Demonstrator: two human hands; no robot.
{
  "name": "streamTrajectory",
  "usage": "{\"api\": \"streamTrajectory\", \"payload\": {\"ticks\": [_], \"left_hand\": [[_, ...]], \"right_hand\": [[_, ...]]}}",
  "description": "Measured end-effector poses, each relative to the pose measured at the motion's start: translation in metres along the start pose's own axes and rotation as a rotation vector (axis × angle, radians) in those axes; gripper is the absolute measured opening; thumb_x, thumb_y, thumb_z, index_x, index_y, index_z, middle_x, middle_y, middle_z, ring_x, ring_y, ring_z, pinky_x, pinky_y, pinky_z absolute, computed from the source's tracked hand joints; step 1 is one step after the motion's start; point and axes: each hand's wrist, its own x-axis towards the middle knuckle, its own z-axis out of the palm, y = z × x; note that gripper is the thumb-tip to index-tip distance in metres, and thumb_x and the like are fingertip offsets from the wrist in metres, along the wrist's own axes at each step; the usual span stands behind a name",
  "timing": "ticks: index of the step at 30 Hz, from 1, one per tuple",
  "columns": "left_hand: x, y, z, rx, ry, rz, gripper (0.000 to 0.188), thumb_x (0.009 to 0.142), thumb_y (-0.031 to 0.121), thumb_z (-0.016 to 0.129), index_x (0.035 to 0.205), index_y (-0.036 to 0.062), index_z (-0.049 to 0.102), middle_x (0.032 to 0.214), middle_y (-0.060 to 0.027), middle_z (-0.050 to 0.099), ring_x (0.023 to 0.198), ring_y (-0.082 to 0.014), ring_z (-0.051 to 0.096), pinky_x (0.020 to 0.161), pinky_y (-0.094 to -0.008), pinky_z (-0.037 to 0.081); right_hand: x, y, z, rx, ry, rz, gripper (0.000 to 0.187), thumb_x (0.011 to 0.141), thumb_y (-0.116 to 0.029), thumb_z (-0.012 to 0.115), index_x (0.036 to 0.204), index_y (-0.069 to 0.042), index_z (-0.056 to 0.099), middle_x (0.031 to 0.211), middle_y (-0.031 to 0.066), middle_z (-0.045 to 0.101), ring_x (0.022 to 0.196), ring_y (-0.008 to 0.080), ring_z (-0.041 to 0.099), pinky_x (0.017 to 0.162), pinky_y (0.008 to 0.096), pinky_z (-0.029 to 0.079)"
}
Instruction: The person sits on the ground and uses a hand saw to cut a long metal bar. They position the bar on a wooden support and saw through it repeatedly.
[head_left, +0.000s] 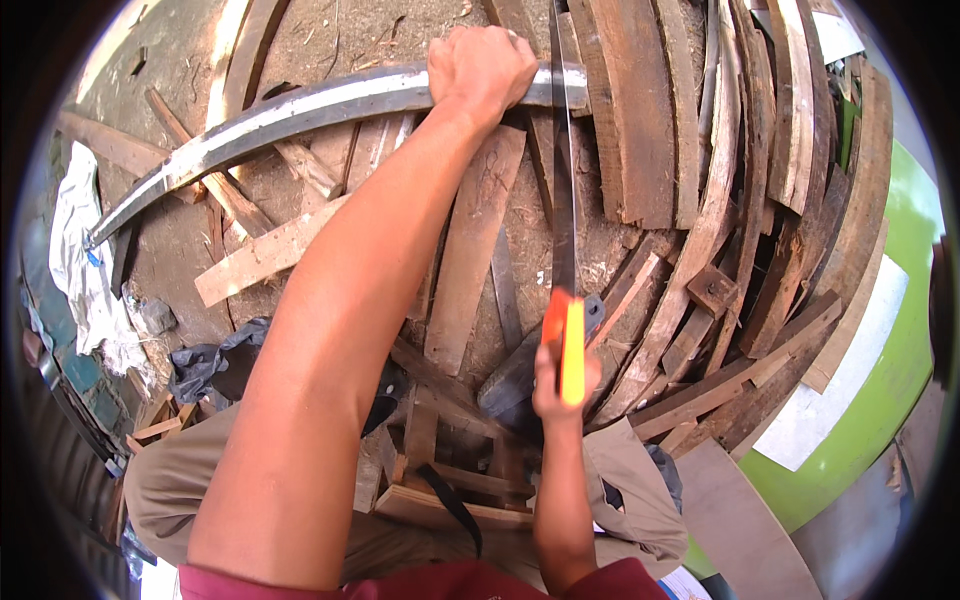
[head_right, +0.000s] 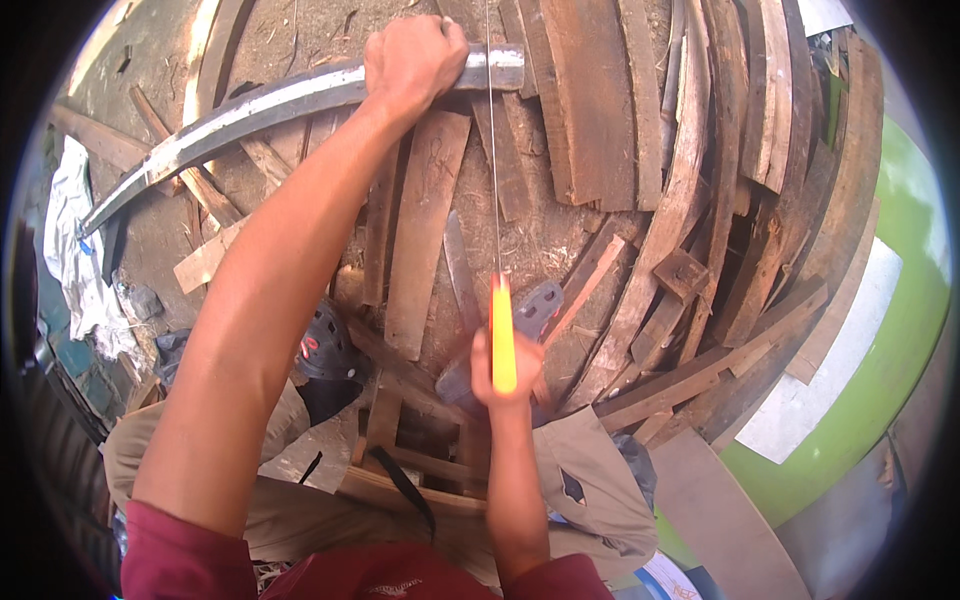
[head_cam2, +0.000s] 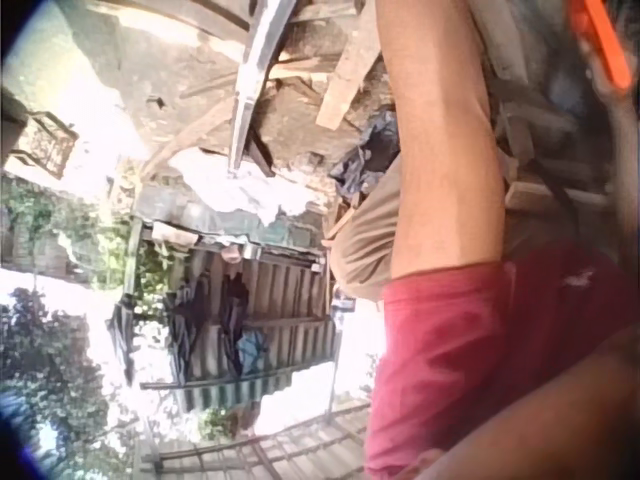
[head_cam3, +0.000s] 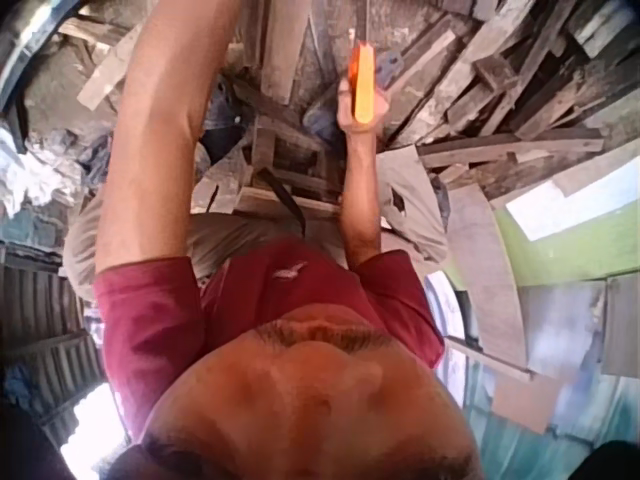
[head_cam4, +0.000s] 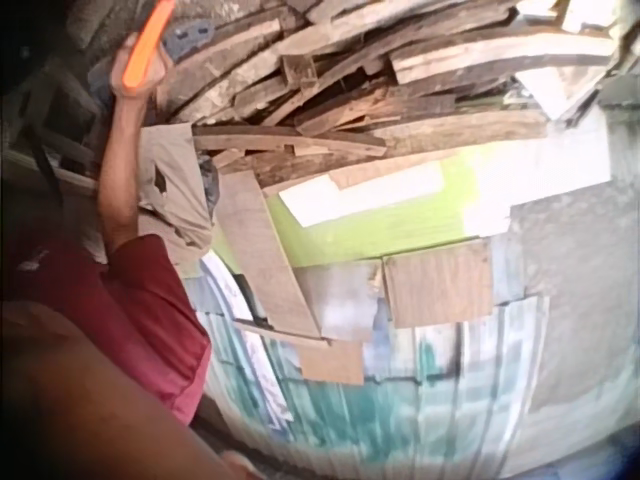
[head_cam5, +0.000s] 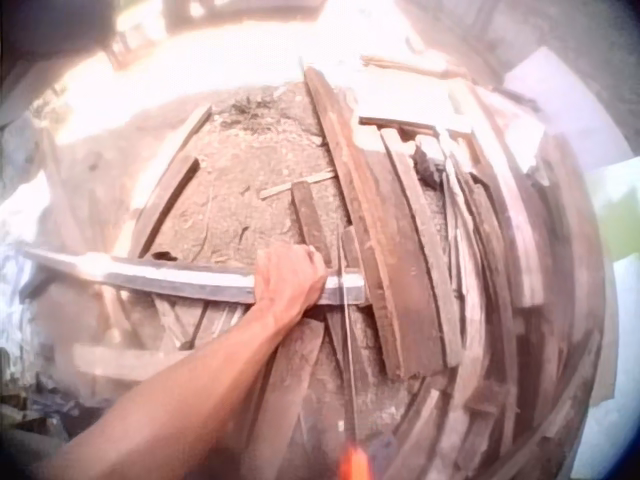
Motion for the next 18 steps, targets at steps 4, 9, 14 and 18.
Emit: {"api": "streamTrajectory", "payload": {"ticks": [4, 9, 14, 18], "left_hand": [[-0.007, -0.007, -0.002, 0.014, 0.065, 0.012, 0.038, 0.091, 0.031, 0.05, 0.079, 0.0077, 0.078, 0.086, -0.0172, 0.074, 0.094, -0.0331, 0.069, 0.088, -0.0444, 0.048], [-0.005, 0.011, -0.007, -0.069, 0.026, 0.075, 0.044, 0.092, 0.028, 0.046, 0.084, -0.0021, 0.076, 0.089, -0.0247, 0.072, 0.089, -0.0401, 0.069, 0.09, -0.049, 0.048], [-0.002, -0.009, -0.006, -0.027, -0.054, -0.032, 0.04, 0.093, 0.03, 0.048, 0.084, 0.0044, 0.077, 0.089, -0.0186, 0.073, 0.093, -0.0339, 0.068, 0.09, -0.0479, 0.048], [-0.011, -0.002, 0.005, 0.029, 0.036, 0.063, 0.036, 0.092, 0.029, 0.051, 0.084, 0.0067, 0.077, 0.091, -0.0167, 0.074, 0.095, -0.031, 0.068, 0.087, -0.0465, 0.048]], "right_hand": [[-0.033, -0.007, -0.011, 0.111, 0.015, 0.148, 0.011, 0.08, -0.002, 0.063, 0.069, 0.002, 0.065, 0.059, 0.0117, 0.06, 0.056, 0.028, 0.066, 0.061, 0.0329, 0.056], [0.145, -0.015, 0.053, 0.234, 0.156, 0.08, 0.023, 0.085, -0.004, 0.068, 0.065, -0.002, 0.057, 0.051, 0.0093, 0.049, 0.04, 0.02, 0.049, 0.042, 0.0346, 0.037], [0.003, -0.022, -0.005, 0.024, -0.015, 0.007, 0.01, 0.082, -0.001, 0.063, 0.075, 0.005, 0.066, 0.066, 0.0199, 0.065, 0.05, 0.0284, 0.063, 0.051, 0.0363, 0.051], [0.07, -0.018, 0.009, 0.116, 0.017, 0.062, 0.015, 0.086, -0.002, 0.064, 0.072, 0.004, 0.064, 0.059, 0.0132, 0.059, 0.047, 0.0215, 0.059, 0.048, 0.0335, 0.046]]}}
